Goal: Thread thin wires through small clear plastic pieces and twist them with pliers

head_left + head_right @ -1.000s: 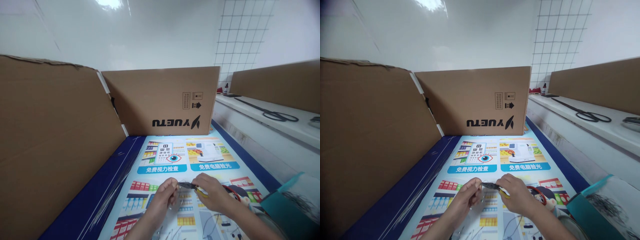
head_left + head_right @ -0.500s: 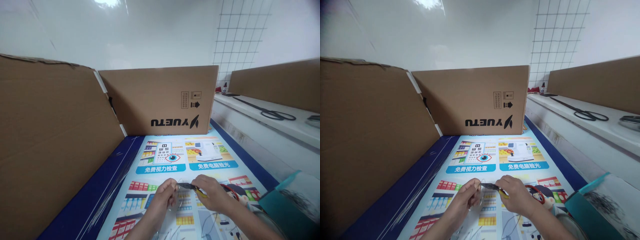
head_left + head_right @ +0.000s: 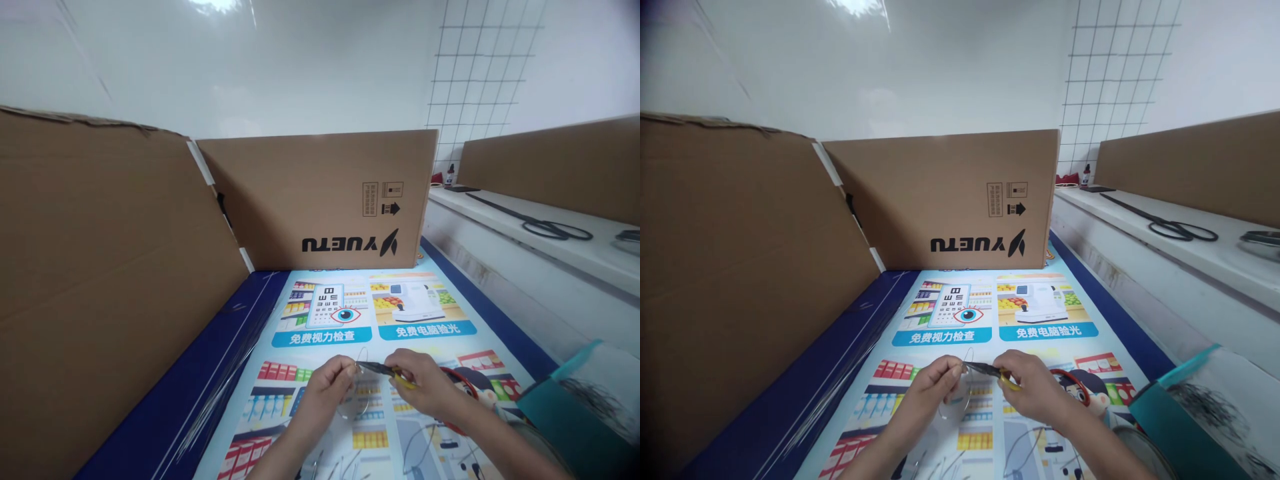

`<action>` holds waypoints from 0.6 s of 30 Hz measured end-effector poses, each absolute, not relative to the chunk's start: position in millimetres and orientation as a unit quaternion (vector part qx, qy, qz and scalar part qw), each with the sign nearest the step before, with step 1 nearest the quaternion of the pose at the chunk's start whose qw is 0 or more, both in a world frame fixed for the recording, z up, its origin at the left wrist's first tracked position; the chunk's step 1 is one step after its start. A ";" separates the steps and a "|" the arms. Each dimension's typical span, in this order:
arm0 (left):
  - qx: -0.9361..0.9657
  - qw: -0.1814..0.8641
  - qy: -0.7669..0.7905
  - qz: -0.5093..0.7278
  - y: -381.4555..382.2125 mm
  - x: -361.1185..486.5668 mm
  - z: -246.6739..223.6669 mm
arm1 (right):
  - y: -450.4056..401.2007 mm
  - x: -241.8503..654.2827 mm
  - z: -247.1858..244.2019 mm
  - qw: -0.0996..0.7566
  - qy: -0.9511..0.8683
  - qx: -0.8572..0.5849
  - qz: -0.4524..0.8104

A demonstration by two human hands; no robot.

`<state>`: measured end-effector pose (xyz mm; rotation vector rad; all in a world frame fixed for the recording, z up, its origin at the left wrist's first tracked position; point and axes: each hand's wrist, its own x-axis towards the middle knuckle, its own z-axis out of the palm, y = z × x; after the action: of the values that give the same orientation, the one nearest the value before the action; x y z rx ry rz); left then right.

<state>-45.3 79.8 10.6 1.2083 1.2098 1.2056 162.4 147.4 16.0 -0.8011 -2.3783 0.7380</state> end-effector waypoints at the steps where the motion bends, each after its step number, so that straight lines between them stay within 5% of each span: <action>1: 0.498 0.503 0.500 0.499 79.9 -45.0 10.8 | 147.0 162.3 16.8 0.257 -0.877 -0.297 0.276; 18: 0.464 0.497 0.528 0.509 80.5 -42.0 6.8 | 145.9 165.5 17.6 0.225 -0.905 -0.284 0.222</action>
<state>-42.0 80.5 6.8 1.1231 1.2788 1.2314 165.5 145.9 17.6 -0.7830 -2.4976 0.6110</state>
